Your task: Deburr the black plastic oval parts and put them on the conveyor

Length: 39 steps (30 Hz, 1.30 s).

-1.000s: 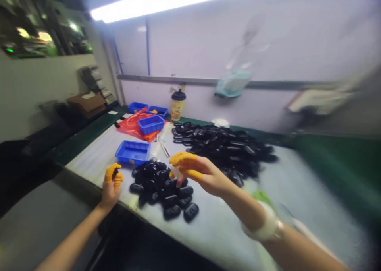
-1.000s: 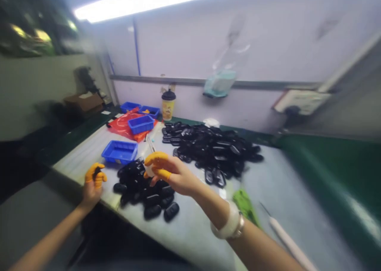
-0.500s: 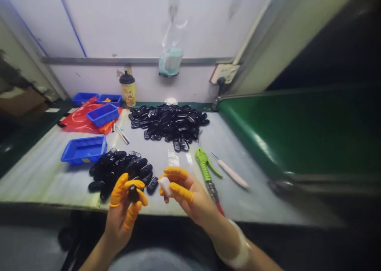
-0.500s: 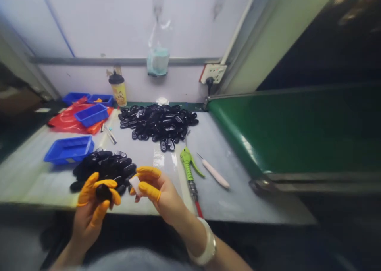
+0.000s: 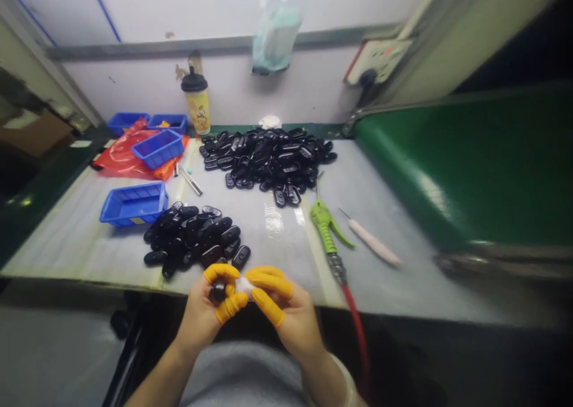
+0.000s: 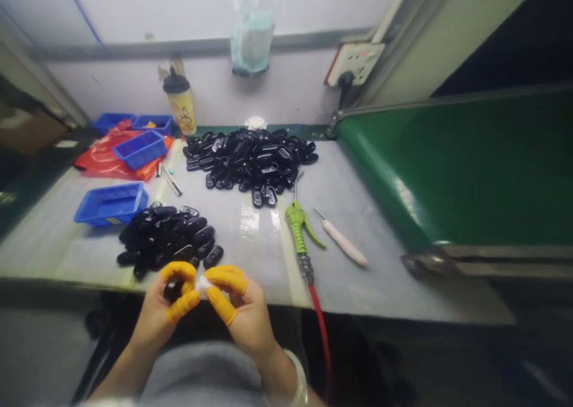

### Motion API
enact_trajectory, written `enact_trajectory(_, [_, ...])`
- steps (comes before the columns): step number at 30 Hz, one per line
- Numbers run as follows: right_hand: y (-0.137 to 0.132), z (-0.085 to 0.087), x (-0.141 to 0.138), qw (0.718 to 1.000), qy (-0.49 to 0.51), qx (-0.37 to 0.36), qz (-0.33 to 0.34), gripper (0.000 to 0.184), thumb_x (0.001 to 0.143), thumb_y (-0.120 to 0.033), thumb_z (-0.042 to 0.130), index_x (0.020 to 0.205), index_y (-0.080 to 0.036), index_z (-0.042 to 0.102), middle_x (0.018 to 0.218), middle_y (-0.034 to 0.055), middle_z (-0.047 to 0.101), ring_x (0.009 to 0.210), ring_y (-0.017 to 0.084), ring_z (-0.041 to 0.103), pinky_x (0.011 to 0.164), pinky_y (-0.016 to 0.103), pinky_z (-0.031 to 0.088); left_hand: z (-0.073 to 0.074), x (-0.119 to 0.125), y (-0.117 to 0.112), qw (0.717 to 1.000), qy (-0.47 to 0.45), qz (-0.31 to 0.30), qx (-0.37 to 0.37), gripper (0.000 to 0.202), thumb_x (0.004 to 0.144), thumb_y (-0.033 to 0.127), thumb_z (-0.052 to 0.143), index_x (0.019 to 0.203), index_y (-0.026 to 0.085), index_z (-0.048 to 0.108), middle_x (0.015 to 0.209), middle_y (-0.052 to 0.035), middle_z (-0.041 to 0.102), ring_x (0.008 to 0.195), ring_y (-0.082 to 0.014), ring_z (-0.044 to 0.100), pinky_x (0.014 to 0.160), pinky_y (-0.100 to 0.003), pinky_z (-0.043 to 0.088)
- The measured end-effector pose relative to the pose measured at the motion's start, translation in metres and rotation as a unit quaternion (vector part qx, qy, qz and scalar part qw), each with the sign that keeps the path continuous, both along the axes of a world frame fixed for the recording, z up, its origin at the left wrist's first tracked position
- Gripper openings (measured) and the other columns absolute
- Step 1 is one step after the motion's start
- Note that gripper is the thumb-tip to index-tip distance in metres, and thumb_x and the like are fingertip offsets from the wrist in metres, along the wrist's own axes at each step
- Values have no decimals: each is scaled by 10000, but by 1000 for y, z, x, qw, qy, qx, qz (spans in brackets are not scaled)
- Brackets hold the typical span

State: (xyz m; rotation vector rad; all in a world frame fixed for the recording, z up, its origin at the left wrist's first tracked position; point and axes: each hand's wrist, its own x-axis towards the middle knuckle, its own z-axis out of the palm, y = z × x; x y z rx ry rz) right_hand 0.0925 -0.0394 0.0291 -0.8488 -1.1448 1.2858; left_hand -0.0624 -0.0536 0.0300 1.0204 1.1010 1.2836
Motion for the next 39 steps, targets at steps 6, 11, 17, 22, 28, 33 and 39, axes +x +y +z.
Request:
enact_trajectory(6, [0, 5, 3, 987, -124, 98, 4, 259, 787, -176, 753, 1011, -307, 751, 955, 24, 726, 867, 179, 682, 799, 302, 574, 2, -14, -1, 962, 235, -42, 136, 262, 859, 242, 654, 1120, 258, 655, 885, -31, 697, 746, -164, 661, 688, -265, 548])
enact_trajectory(11, [2, 6, 1, 989, -117, 83, 25, 181, 783, -125, 739, 891, -270, 747, 865, 16, 741, 806, 166, 690, 754, 277, 575, 0, -18, -2, 940, 277, -60, 188, 154, 833, 163, 668, 976, 219, 651, 830, -15, 720, 679, -131, 672, 665, -221, 548])
enact_trajectory(17, [4, -2, -5, 981, 100, -101, 134, 56, 780, -177, 756, 811, -222, 745, 772, 3, 709, 591, 106, 643, 570, 215, 556, 0, -9, -5, 994, 63, -75, 41, 40, 855, 200, 663, 872, 169, 643, 608, 20, 662, 447, -83, 591, 451, -167, 500])
enact_trajectory(22, [4, -13, -14, 948, 202, -181, 166, 86, 761, -260, 791, 782, -194, 740, 667, 10, 693, 527, 116, 612, 511, 230, 534, -7, -1, -4, 992, -110, -55, -35, 108, 782, 145, 740, 821, 150, 639, 582, 20, 659, 382, -76, 564, 370, -148, 476])
enact_trajectory(28, [4, -13, -19, 923, 269, -222, 163, 118, 718, -269, 827, 768, -194, 750, 647, -3, 680, 521, 87, 586, 508, 192, 508, -5, 4, 4, 964, -260, -51, -15, 38, 846, 152, 669, 809, 152, 670, 580, 22, 633, 375, -64, 549, 337, -141, 478])
enact_trajectory(33, [6, -6, -18, 917, 281, -251, 133, 161, 686, -247, 856, 822, -219, 774, 738, 1, 728, 596, 66, 623, 612, 154, 528, -3, 5, 7, 951, -306, -38, -15, 98, 878, 181, 641, 951, 171, 705, 679, -3, 677, 415, -49, 559, 368, -134, 505])
enact_trajectory(39, [6, -3, -16, 911, 298, -255, 131, 205, 695, -302, 856, 877, -244, 781, 813, 8, 754, 668, 76, 671, 683, 148, 549, -5, 3, 6, 946, -321, -38, -19, 150, 881, 205, 645, 1014, 188, 713, 711, -18, 696, 443, -53, 578, 394, -131, 522])
